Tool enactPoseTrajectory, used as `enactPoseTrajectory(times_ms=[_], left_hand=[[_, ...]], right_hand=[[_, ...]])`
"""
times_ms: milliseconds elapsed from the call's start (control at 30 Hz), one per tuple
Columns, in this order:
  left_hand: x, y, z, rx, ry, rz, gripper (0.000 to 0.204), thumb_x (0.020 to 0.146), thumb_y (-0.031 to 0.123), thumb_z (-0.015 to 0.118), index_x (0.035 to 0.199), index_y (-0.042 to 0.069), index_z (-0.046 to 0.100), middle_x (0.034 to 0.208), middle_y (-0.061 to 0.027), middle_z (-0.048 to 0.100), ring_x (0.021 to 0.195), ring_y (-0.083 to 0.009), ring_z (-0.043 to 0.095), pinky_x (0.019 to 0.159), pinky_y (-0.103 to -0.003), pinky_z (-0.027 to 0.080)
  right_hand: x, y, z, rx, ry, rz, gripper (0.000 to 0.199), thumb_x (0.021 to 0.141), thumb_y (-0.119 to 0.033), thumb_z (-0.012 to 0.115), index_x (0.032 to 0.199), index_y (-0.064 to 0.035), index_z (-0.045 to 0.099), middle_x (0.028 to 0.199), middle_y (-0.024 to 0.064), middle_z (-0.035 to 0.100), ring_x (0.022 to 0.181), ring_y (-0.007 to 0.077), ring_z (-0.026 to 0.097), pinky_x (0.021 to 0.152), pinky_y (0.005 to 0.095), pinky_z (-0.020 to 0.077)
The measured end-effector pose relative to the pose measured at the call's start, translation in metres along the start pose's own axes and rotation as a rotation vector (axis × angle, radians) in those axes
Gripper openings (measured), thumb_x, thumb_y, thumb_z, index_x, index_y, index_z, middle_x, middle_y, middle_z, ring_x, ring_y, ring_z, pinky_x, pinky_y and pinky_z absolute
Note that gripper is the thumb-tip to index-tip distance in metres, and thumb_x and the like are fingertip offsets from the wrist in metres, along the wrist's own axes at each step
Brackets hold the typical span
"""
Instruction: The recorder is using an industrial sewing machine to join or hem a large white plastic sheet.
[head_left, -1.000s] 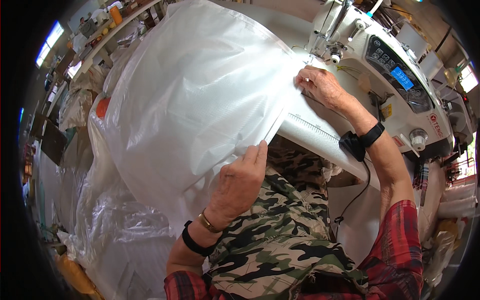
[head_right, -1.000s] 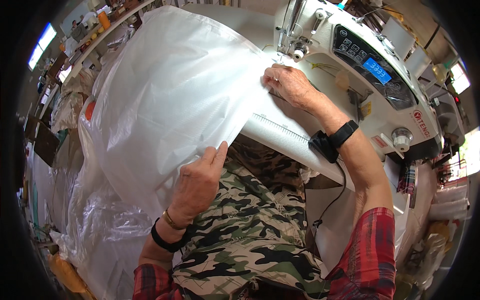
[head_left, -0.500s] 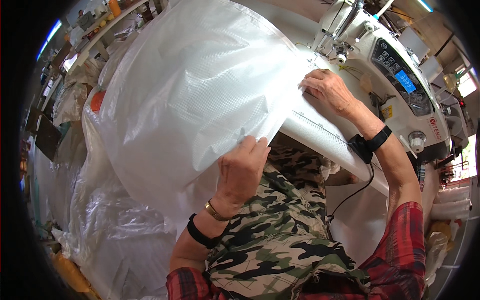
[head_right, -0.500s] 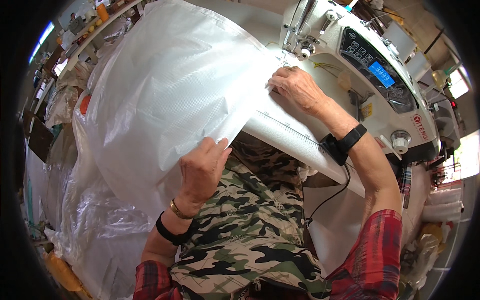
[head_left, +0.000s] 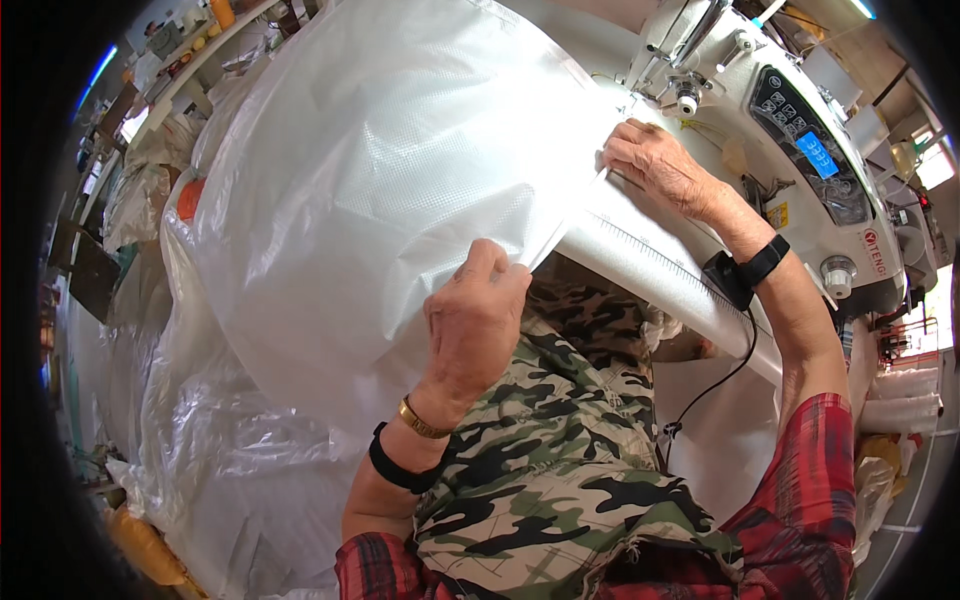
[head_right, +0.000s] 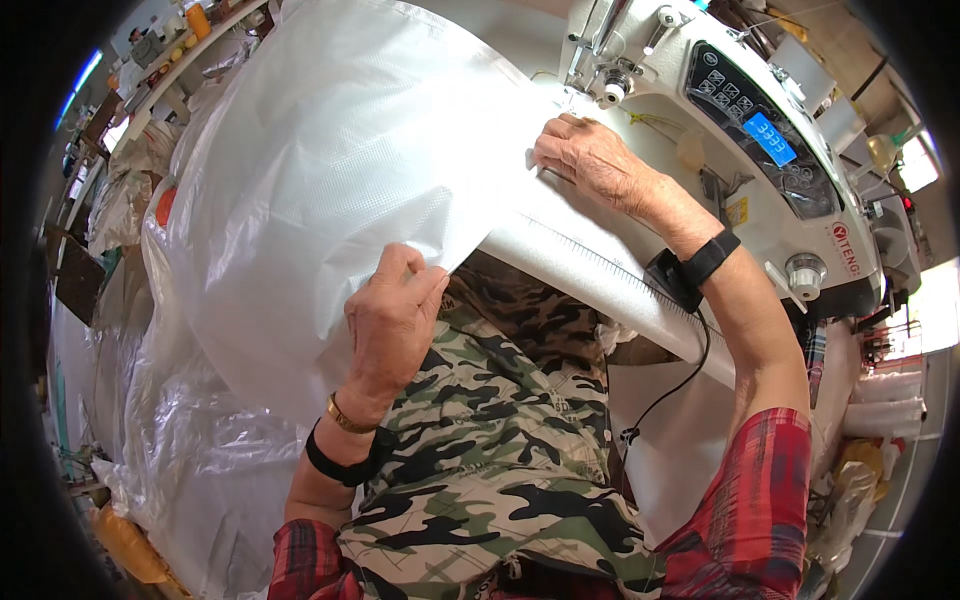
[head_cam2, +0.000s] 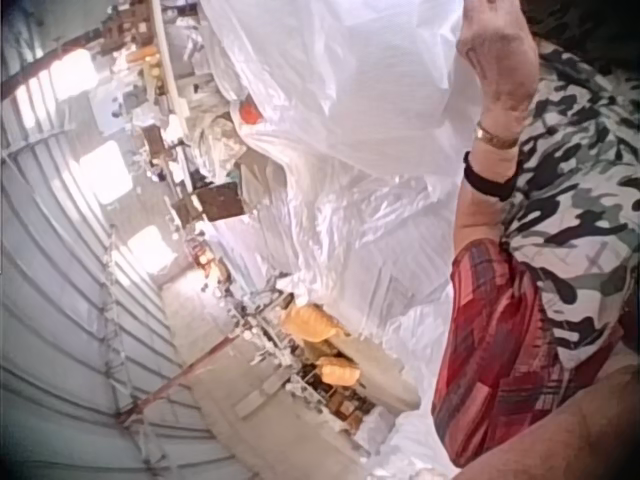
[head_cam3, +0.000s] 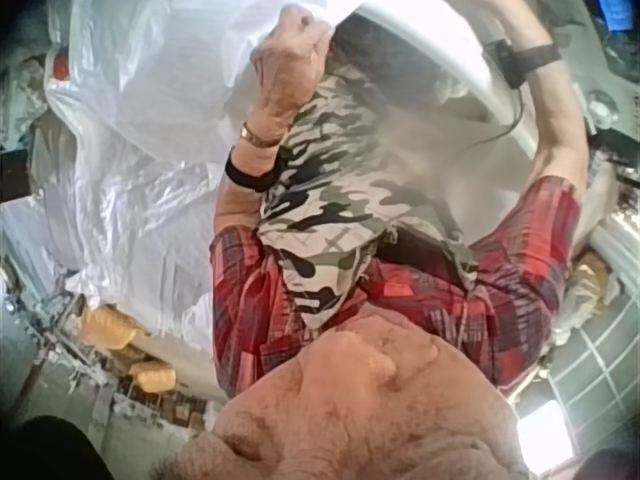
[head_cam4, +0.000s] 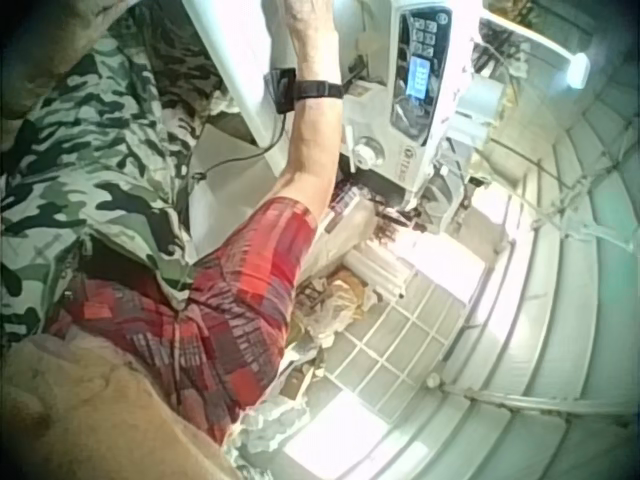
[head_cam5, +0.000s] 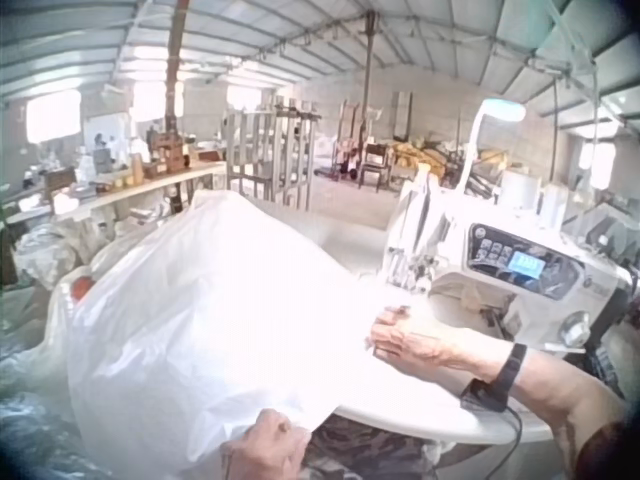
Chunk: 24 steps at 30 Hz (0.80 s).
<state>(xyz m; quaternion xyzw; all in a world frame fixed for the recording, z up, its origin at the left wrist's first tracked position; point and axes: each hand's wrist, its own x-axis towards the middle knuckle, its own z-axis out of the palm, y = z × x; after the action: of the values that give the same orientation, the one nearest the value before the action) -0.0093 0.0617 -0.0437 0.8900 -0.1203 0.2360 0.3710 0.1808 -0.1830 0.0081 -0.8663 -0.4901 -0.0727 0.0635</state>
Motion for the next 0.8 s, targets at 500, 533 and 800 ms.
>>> enactPoseTrajectory(times_ms=[500,533,800], left_hand=[[-0.001,-0.004,-0.004,-0.026,-0.151,0.043,0.030,0.085,-0.004,0.058,0.115,-0.001,0.063,0.085,-0.0161,0.058,0.070,-0.0327,0.061,0.062,-0.038,0.048],[0.000,-0.003,-0.005,-0.055,-0.183,0.054,0.031,0.086,-0.003,0.058,0.116,-0.001,0.062,0.085,-0.0160,0.059,0.071,-0.0330,0.061,0.062,-0.039,0.048],[0.005,0.011,0.003,-0.142,-0.377,0.147,0.021,0.083,0.002,0.061,0.104,0.000,0.060,0.083,-0.0152,0.059,0.072,-0.0361,0.062,0.065,-0.043,0.050]], right_hand=[[0.009,0.001,-0.001,0.045,-0.084,0.044,0.003,0.096,-0.008,0.050,0.096,-0.0071,0.053,0.090,0.0076,0.057,0.094,0.0254,0.057,0.089,0.0413,0.0436],[0.010,0.001,-0.001,0.060,-0.092,0.061,0.003,0.095,-0.006,0.050,0.096,-0.0070,0.052,0.090,0.0075,0.057,0.093,0.0254,0.057,0.088,0.0412,0.0434],[0.010,-0.014,-0.001,-0.058,-0.090,0.148,0.016,0.086,-0.001,0.053,0.100,-0.0067,0.050,0.094,0.0097,0.057,0.095,0.0275,0.058,0.091,0.0421,0.0429]])
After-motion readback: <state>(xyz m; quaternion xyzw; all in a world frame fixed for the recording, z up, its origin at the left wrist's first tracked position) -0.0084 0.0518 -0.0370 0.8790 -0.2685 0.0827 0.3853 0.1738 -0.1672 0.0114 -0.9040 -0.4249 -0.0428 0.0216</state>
